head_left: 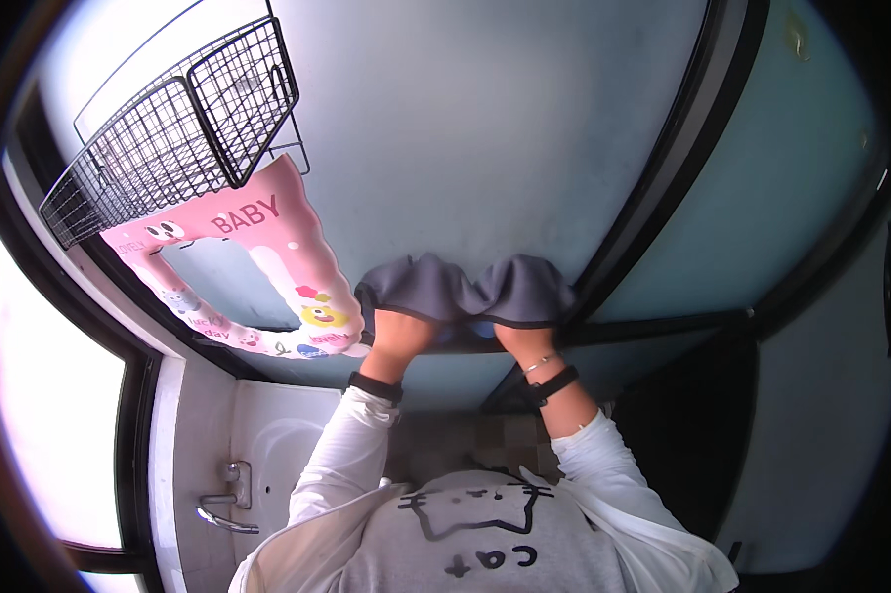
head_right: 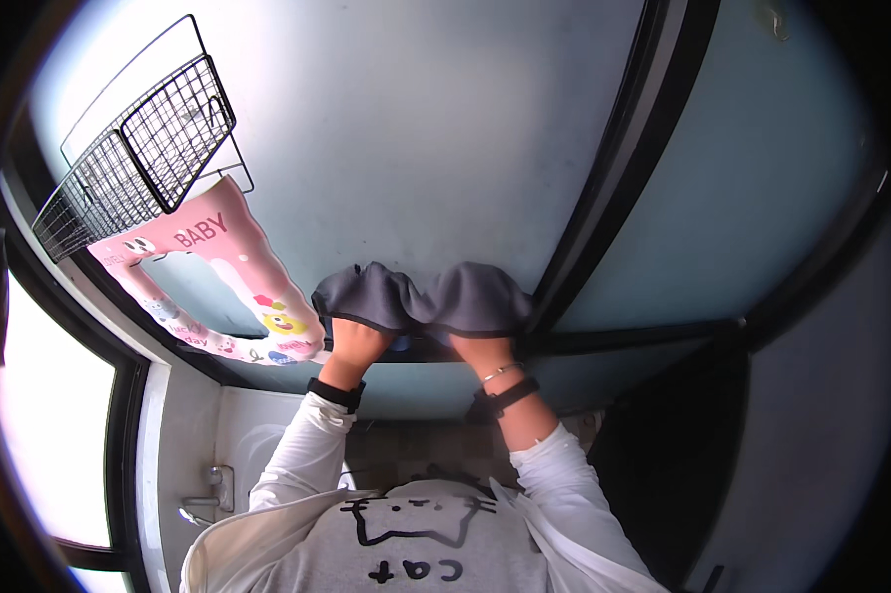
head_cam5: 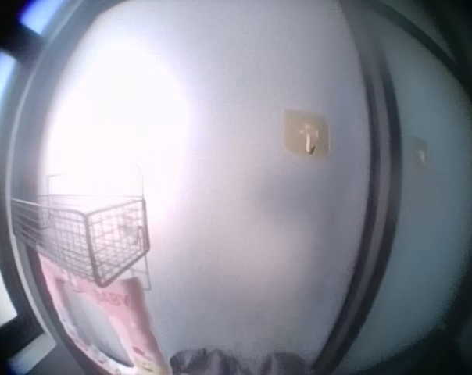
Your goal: The person wipes the top and sides of a refrigerator with a cloth, then wipes the glass surface and frame of a bathroom door, and finally wipes the surface of a sink.
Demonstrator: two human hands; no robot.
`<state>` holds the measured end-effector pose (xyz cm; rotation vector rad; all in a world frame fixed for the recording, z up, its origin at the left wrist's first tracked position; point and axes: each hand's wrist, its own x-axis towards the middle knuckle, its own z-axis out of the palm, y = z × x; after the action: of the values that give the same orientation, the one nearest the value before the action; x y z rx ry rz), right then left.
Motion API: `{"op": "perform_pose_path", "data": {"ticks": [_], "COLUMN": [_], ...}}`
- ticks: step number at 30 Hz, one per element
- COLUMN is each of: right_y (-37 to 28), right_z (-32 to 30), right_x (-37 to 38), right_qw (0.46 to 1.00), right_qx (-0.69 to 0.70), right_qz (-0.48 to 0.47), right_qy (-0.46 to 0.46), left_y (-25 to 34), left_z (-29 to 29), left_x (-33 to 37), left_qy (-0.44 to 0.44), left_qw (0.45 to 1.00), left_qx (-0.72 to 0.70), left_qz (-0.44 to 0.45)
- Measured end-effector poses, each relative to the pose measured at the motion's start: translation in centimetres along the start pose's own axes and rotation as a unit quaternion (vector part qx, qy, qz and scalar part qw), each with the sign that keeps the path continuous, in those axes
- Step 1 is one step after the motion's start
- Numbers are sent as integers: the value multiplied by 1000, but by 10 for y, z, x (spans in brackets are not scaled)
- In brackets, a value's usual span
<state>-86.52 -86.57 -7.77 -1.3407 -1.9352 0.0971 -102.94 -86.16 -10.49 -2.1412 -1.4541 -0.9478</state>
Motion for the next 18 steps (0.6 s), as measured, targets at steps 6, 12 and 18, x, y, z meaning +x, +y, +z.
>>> {"op": "perform_pose_path", "data": {"ticks": [6,12,18], "right_y": [24,-15,45], "right_z": [31,7,26], "right_x": [14,7,5], "right_qw": [951,988,932], "right_qx": [-64,14,-127], "right_qz": [-171,-120,-207], "right_qy": [249,96,270], "left_y": [-4,-3,-21], "left_z": [13,20,24], "left_x": [12,-5,2], "left_qy": [199,29,195], "left_qw": [978,987,979], "left_qx": [32,-160,26], "left_qz": [51,-14,55]}}
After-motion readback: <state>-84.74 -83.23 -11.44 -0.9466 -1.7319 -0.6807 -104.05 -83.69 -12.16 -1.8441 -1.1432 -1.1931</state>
